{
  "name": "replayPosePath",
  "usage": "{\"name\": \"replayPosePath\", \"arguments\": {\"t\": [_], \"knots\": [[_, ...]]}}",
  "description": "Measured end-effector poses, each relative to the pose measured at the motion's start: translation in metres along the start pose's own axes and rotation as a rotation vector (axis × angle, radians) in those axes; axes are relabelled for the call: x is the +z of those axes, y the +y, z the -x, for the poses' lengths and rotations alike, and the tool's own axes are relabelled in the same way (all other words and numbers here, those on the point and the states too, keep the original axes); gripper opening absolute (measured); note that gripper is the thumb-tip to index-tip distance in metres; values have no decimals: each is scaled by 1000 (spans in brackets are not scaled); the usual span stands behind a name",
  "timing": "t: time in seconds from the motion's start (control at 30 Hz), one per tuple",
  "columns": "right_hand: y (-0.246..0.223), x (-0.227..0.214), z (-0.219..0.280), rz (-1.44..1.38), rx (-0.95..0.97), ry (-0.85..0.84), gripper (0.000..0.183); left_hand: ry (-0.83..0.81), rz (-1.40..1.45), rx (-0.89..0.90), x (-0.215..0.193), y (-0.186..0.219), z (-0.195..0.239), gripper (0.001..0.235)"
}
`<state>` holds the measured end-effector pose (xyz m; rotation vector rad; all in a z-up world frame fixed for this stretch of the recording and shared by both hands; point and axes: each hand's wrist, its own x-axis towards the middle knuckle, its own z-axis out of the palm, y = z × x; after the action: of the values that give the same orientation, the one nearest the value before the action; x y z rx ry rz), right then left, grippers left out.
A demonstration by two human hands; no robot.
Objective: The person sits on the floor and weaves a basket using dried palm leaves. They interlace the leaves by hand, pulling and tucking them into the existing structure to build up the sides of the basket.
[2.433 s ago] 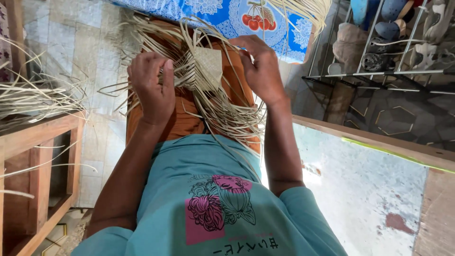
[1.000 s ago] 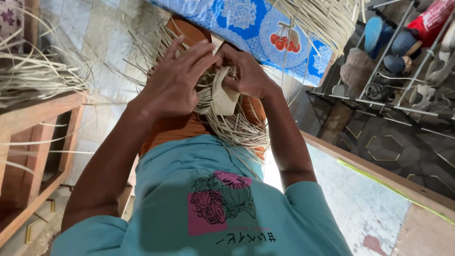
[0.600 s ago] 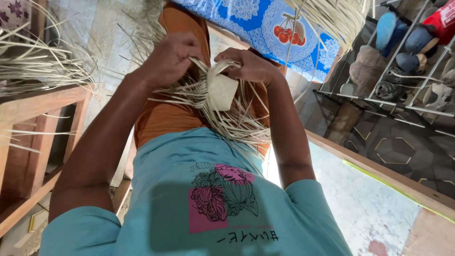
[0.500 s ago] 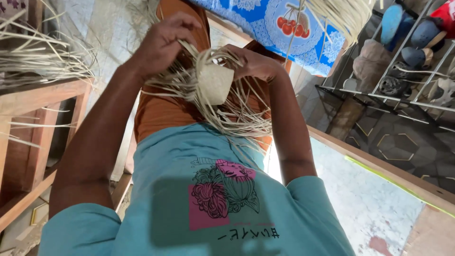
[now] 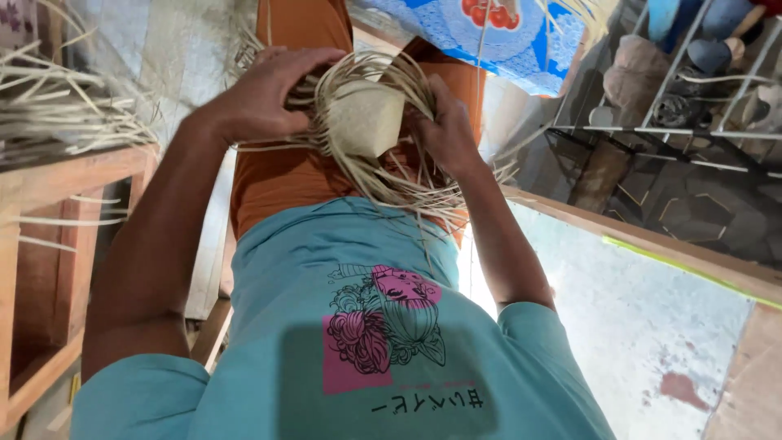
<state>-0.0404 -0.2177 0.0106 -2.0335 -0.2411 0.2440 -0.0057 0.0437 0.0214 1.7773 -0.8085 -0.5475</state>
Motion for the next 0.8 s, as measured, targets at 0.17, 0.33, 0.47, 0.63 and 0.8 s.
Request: {"name": "replayPosePath", "arguments": {"t": [0.17,0.33,0.47,0.63,0.8], "knots": [[54,-60,31,958,-33,143,36,120,-504,-24,43,-35,-19,49],[36,-184,71,922,-119,296,36,48,-637,-23,48,-40,-39,31],[-13,-204,78,1039,524,168,71,-22,-785,-194,49,-27,-59,42],[-67,-156,83,902,386,278,74,35,-1216,-200,52,-41,-82,38],[-72,-77,52,353,-282,310,40,8,-1383,-261,49,-35,-103,25]]}}
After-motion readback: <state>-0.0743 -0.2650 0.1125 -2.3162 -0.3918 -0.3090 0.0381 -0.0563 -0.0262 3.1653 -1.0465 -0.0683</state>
